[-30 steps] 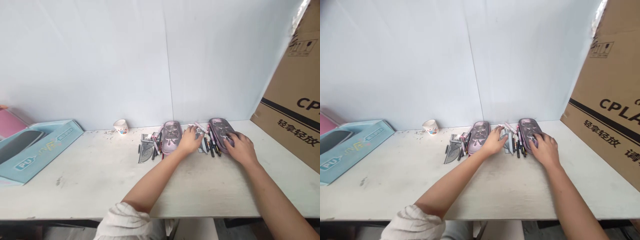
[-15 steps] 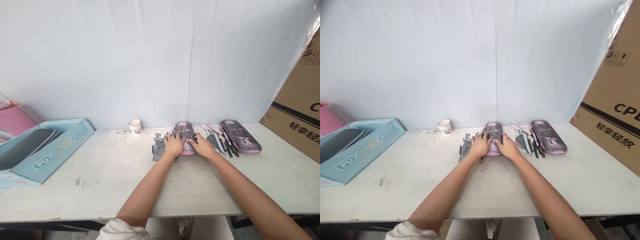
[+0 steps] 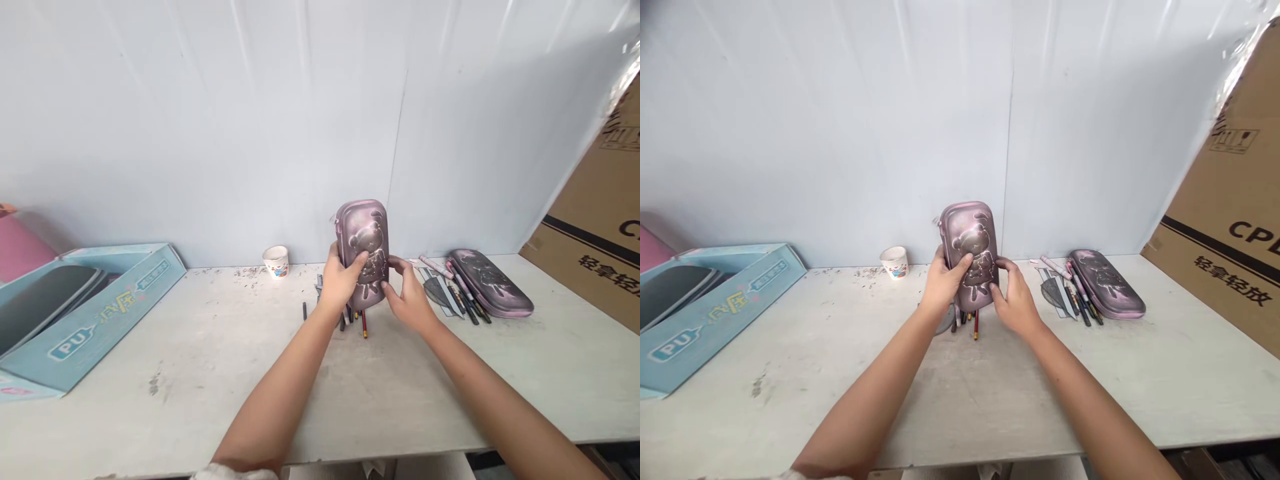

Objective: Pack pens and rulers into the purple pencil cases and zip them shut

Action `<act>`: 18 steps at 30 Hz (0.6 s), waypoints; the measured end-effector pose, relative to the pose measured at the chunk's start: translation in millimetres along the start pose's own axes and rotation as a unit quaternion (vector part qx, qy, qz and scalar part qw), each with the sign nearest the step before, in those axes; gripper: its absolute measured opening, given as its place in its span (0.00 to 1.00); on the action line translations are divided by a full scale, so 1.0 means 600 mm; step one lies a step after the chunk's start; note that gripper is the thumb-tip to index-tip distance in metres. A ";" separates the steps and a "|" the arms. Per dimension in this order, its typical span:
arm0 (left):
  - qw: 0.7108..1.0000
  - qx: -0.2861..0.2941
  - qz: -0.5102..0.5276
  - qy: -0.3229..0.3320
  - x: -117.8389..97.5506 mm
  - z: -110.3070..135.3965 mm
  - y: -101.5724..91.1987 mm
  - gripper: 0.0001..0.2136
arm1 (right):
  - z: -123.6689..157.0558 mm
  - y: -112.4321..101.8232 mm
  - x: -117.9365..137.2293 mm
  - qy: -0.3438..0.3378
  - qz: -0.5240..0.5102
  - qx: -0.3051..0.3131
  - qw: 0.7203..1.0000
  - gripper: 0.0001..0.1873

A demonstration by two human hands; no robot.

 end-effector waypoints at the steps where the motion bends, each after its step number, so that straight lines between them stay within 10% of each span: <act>1: 0.999 -0.007 -0.027 0.033 -0.014 0.001 -0.012 0.24 | 0.001 -0.002 0.011 -0.018 0.008 -0.008 1.000 0.21; 8: 0.858 -0.046 -0.368 0.355 -0.071 0.046 -0.041 0.22 | 0.009 -0.049 0.035 -0.047 0.048 -0.143 0.987 0.15; 18: 0.780 -0.042 -0.442 0.441 -0.050 0.098 -0.020 0.20 | 0.035 -0.035 0.051 -0.132 0.152 -0.138 0.970 0.09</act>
Point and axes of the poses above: each hand's wrist, its own z-axis away from the middle knuckle, its own y-axis out of the palm, x = y × z, the point moved 10 cm from there along -z, towards the middle knuckle, and after that the axes turned 15 degrees about -x, right-handed, at the moved point
